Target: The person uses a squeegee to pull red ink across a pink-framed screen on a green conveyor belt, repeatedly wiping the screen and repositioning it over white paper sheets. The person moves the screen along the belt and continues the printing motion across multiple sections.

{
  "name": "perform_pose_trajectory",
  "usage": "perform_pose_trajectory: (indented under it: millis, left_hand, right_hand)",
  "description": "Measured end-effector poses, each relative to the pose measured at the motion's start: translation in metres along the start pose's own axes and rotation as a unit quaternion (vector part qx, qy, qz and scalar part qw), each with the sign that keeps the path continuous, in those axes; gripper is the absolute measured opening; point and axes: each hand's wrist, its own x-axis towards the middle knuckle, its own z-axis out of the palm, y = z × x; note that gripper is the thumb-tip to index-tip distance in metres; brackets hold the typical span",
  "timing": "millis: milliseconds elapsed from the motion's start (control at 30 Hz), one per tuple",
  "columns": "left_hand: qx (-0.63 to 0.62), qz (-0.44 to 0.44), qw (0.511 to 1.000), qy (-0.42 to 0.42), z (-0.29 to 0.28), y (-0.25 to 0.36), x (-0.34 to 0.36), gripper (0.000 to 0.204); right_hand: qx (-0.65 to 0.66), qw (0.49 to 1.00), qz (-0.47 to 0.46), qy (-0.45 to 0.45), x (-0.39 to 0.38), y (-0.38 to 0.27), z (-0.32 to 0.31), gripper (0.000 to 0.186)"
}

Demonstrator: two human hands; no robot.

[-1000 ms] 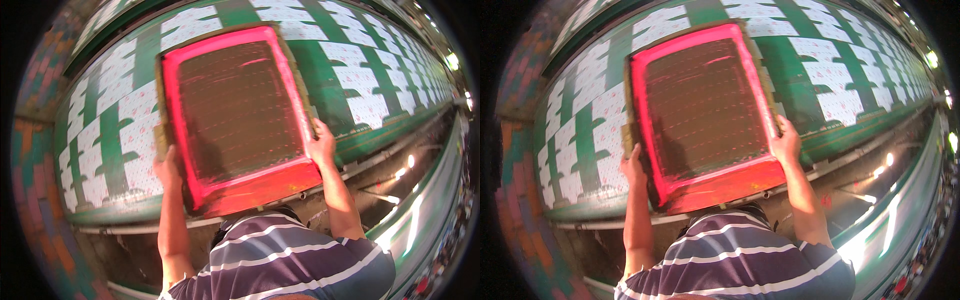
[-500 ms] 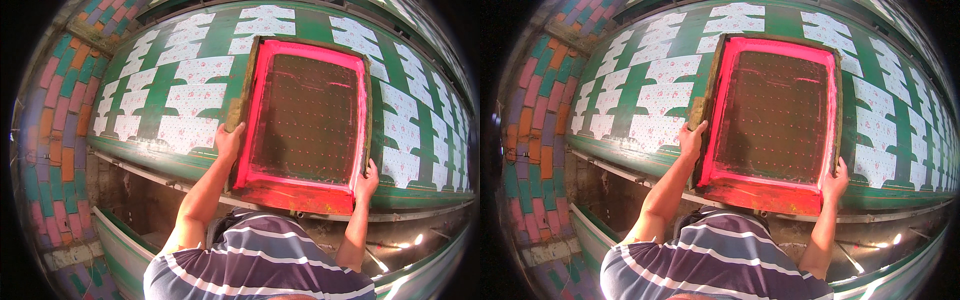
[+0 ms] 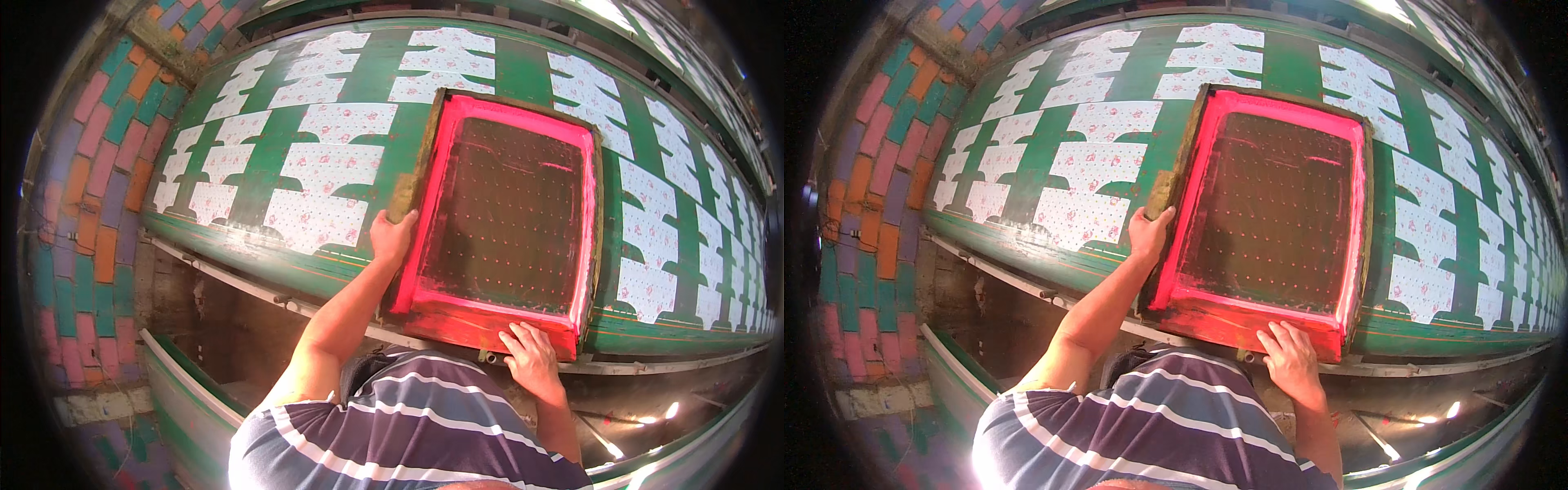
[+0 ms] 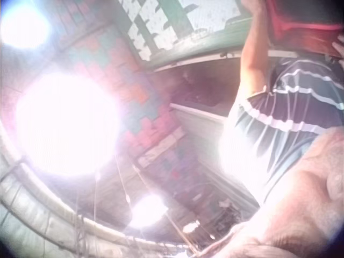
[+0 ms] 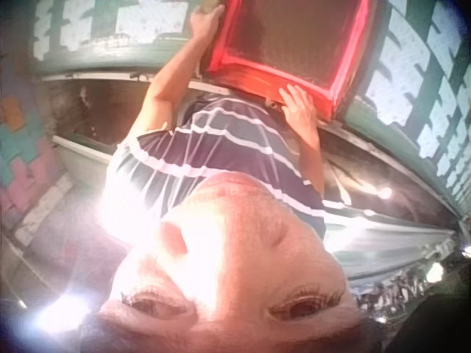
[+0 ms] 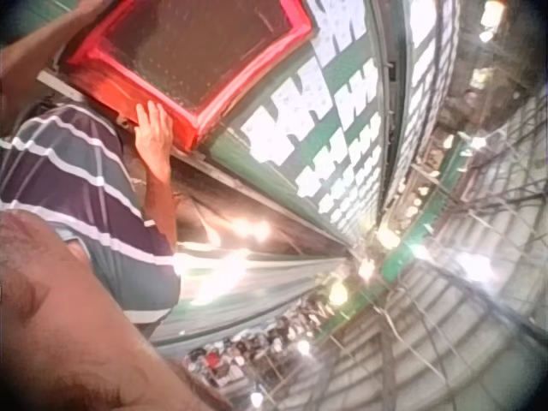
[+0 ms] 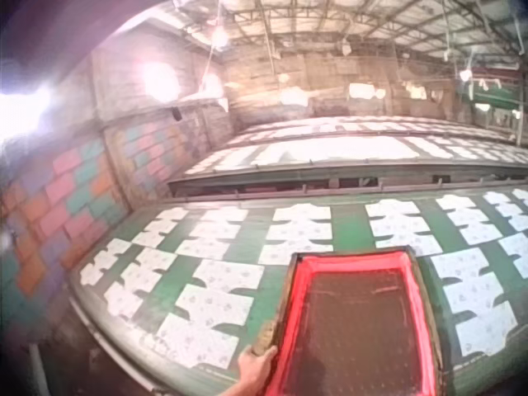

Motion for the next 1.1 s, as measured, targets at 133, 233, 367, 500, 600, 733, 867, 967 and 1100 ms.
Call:
perform_pose_trajectory:
  millis: [133, 233, 367, 500, 600, 733, 867, 967, 1100]
  left_hand:
    - [-0.004, -0.010, 0.999, -0.043, -0.009, 0.047, -0.018, 0.063]
    - [0.004, -0.020, 0.999, -0.033, -0.016, 0.049, -0.019, 0.068]
    - [-0.003, 0.000, 1.000, -0.030, -0.017, 0.060, -0.024, 0.067]
    - [-0.039, 0.081, 0.996, -0.003, -0.008, 0.045, -0.021, 0.068]
    - [-0.056, 0.080, 0.995, -0.020, -0.008, 0.044, -0.021, 0.069]
    - [-0.079, 0.078, 0.994, -0.022, -0.008, 0.043, -0.022, 0.068]
    - [-0.089, 0.085, 0.992, -0.016, -0.005, 0.040, -0.020, 0.066]
    - [-0.097, 0.077, 0.992, -0.022, -0.005, 0.041, -0.019, 0.063]
    - [-0.112, 0.076, 0.991, -0.015, -0.005, 0.041, -0.019, 0.061]
  right_hand:
    - [-0.050, 0.998, 0.012, 0.037, 0.009, -0.001, 0.009, 0.037]
    - [-0.045, 0.996, 0.000, 0.071, 0.044, -0.022, 0.004, 0.034]
    - [-0.075, 0.996, 0.034, -0.018, 0.064, -0.020, 0.016, 0.036]
    - [-0.057, 0.995, 0.072, -0.042, 0.070, -0.035, -0.005, 0.037]
    - [-0.075, 0.993, 0.085, -0.038, 0.055, -0.043, 0.009, 0.039]
    - [-0.097, 0.993, 0.061, 0.033, 0.044, -0.049, 0.032, 0.044]
    - [-0.140, 0.987, 0.038, 0.072, 0.054, -0.029, 0.050, 0.045]
    - [-0.160, 0.982, 0.028, 0.092, 0.081, -0.002, 0.053, 0.045]
    - [-0.166, 0.980, 0.022, 0.105, 0.140, 0.044, 0.045, 0.047]
